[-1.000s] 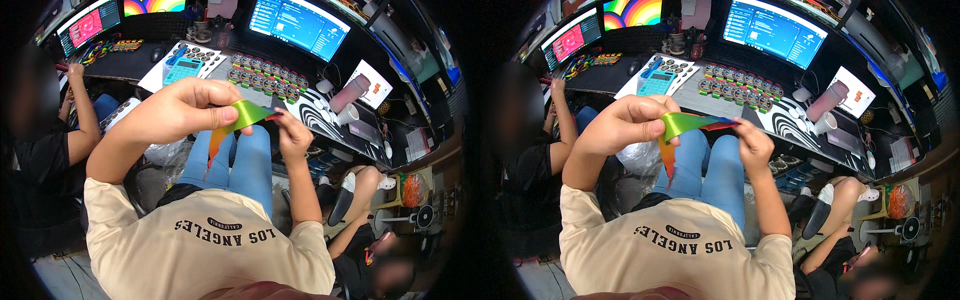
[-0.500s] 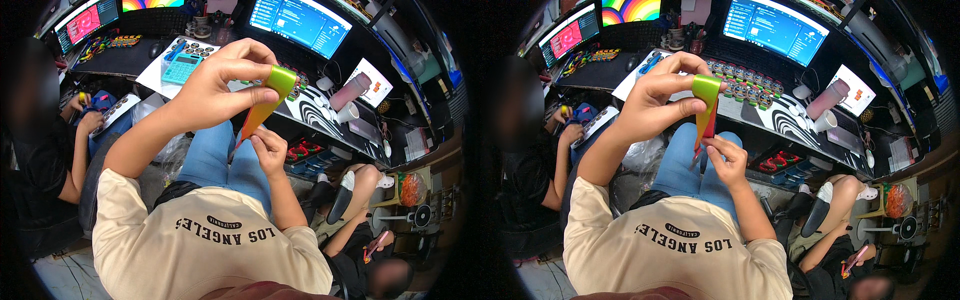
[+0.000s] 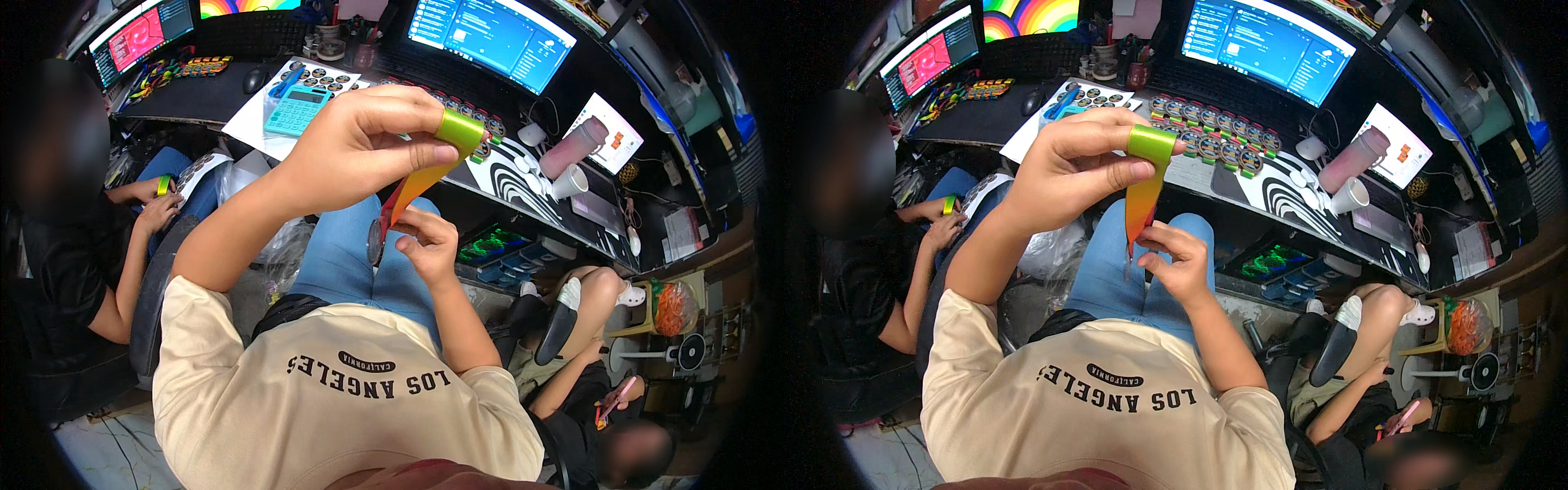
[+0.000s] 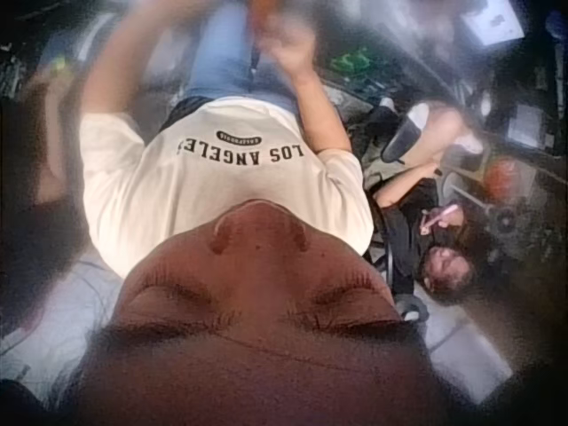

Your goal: The person wraps a rainbow-colored tape around a small circular core and places the finished roll on the desk. The process is repeated with multiple cores and tape pieces.

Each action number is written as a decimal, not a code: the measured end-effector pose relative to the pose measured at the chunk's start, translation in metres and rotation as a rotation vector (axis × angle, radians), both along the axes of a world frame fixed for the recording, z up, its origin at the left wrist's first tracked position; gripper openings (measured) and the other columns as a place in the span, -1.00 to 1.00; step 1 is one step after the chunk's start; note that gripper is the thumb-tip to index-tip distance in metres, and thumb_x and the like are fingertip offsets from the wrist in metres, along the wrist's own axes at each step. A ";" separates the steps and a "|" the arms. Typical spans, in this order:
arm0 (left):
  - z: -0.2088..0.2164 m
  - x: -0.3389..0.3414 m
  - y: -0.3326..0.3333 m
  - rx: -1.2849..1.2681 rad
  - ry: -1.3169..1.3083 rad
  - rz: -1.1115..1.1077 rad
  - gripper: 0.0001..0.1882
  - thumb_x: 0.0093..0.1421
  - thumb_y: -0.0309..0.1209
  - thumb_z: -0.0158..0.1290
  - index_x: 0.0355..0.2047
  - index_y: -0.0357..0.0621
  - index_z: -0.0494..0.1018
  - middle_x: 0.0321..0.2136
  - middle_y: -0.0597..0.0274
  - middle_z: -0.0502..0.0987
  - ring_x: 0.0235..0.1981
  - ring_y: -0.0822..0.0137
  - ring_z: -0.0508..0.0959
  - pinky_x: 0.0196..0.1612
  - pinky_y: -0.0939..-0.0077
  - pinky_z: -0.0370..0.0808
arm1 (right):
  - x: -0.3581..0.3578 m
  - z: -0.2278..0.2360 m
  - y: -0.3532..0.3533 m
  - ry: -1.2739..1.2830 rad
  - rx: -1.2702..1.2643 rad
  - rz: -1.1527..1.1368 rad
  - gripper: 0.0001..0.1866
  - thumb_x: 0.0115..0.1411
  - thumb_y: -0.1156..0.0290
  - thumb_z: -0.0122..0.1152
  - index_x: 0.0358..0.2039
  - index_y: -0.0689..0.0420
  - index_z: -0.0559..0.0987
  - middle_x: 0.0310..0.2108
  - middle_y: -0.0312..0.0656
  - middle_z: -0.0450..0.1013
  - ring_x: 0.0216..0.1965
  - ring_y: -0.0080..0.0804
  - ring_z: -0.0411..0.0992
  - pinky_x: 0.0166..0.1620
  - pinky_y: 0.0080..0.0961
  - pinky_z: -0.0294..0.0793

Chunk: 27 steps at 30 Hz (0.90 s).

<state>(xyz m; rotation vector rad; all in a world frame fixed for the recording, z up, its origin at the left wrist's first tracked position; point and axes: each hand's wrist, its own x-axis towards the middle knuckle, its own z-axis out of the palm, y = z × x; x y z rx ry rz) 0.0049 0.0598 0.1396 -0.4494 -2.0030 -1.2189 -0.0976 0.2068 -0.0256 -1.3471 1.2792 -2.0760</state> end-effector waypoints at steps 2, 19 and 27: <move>0.000 0.001 0.000 0.007 -0.004 -0.002 -0.79 0.09 -0.46 0.23 -0.24 -0.23 0.60 -0.33 0.22 0.56 -0.31 0.42 0.53 -0.26 0.57 0.47 | 0.000 0.000 -0.001 0.080 0.000 -0.029 -0.58 -0.06 0.47 0.48 -0.18 0.38 0.59 -0.16 0.01 0.53 -0.21 -0.27 0.56 -0.10 -0.39 0.59; -0.003 -0.010 -0.007 -0.209 0.215 0.323 -0.82 0.13 -0.38 0.21 -0.28 -0.18 0.63 -0.58 0.20 0.58 -0.58 0.32 0.56 -0.48 0.53 0.46 | 0.007 0.009 0.002 0.302 0.151 -0.310 -0.85 -0.01 0.63 0.34 -0.36 0.27 0.66 -0.33 -0.08 0.61 -0.37 -0.38 0.59 -0.24 -0.54 0.53; -0.007 -0.011 -0.026 -0.109 -0.054 0.268 -0.77 0.18 -0.37 0.18 -0.19 -0.21 0.60 -0.49 0.24 0.63 -0.59 0.59 0.53 -0.56 0.71 0.41 | 0.020 0.000 0.005 -0.105 0.155 -0.366 -0.88 0.09 0.59 0.32 -0.33 0.33 0.62 -0.35 -0.12 0.60 -0.32 -0.49 0.56 -0.18 -0.57 0.54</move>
